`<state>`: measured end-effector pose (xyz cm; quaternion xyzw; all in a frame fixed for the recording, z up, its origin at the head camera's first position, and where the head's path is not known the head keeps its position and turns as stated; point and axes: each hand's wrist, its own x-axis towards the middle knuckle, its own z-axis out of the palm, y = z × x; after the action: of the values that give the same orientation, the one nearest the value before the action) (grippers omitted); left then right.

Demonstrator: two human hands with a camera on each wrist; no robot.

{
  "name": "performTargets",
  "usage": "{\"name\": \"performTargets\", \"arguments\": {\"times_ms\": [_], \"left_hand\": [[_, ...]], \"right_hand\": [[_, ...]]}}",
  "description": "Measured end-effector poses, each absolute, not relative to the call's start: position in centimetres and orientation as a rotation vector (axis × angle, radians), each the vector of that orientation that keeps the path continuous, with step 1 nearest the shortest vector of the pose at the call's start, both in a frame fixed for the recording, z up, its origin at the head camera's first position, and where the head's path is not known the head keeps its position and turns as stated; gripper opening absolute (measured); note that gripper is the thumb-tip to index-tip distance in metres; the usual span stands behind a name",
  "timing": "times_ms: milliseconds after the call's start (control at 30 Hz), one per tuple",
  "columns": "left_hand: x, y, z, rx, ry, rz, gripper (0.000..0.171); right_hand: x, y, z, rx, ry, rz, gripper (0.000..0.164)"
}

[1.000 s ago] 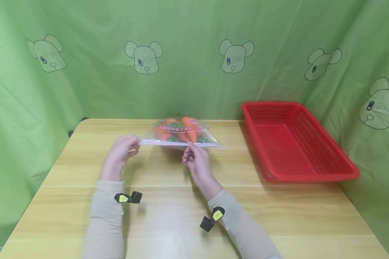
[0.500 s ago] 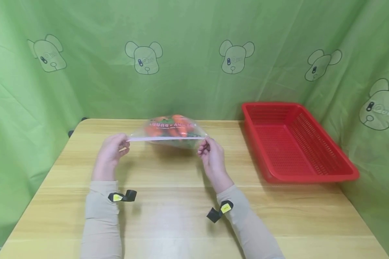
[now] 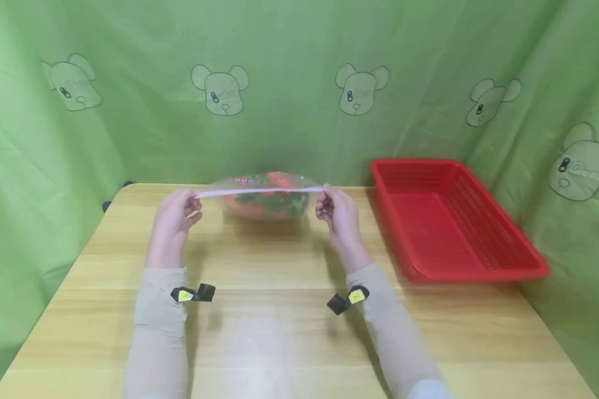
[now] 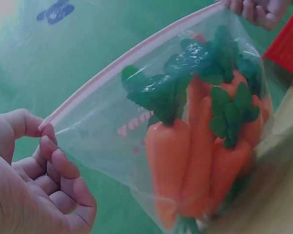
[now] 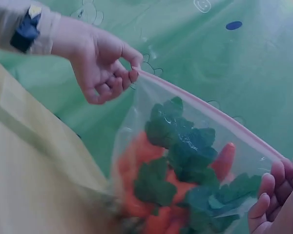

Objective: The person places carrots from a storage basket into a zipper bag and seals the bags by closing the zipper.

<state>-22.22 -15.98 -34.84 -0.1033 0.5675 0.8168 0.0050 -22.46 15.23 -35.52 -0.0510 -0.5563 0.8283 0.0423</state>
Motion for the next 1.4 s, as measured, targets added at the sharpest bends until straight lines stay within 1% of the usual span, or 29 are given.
{"name": "performTargets", "arguments": {"times_ms": [133,300,433,533,633,767,967,1100,1267,1400], "left_hand": [[-24.0,-15.4,-32.7,-0.329,1.801,2.582,0.01],[-26.8,-14.8,-30.3,-0.323,1.853,2.539,0.005],[-28.7,-14.3,-28.9,-0.336,1.828,2.509,0.004],[-29.7,-13.7,-28.3,-0.318,1.82,2.526,0.006],[-30.2,-13.3,-28.4,-0.243,1.856,2.556,0.009],[-29.8,-13.4,-29.8,-0.12,2.044,2.451,0.013],[-27.5,-14.3,-32.6,-0.095,2.223,2.171,0.015],[-25.6,-14.9,-34.0,-0.067,2.287,2.032,0.015],[-23.7,-15.5,-36.1,-0.029,2.353,1.864,0.01],[-22.9,-15.7,-37.9,-0.032,2.362,1.775,0.01]], "right_hand": [[-24.5,16.2,-31.8,-0.077,-1.889,2.405,0.023],[-26.8,17.3,-27.7,-0.062,-2.103,2.256,0.022],[-28.3,17.8,-25.9,-0.079,-2.087,2.246,0.025],[-28.8,18.2,-25.6,-0.058,-2.002,2.254,0.026],[-28.7,18.6,-26.4,-0.01,-1.95,2.221,0.024],[-27.7,19.1,-29.1,-0.016,-1.952,2.181,0.021],[-25.0,19.4,-33.4,-0.118,-2.028,2.181,0.02],[-23.2,19.8,-35.2,-0.113,-2.115,2.146,0.024],[-21.5,20.7,-37.6,-0.113,-2.253,2.147,0.029],[-20.5,21.2,-39.5,-0.146,-2.361,2.15,0.026]]}}
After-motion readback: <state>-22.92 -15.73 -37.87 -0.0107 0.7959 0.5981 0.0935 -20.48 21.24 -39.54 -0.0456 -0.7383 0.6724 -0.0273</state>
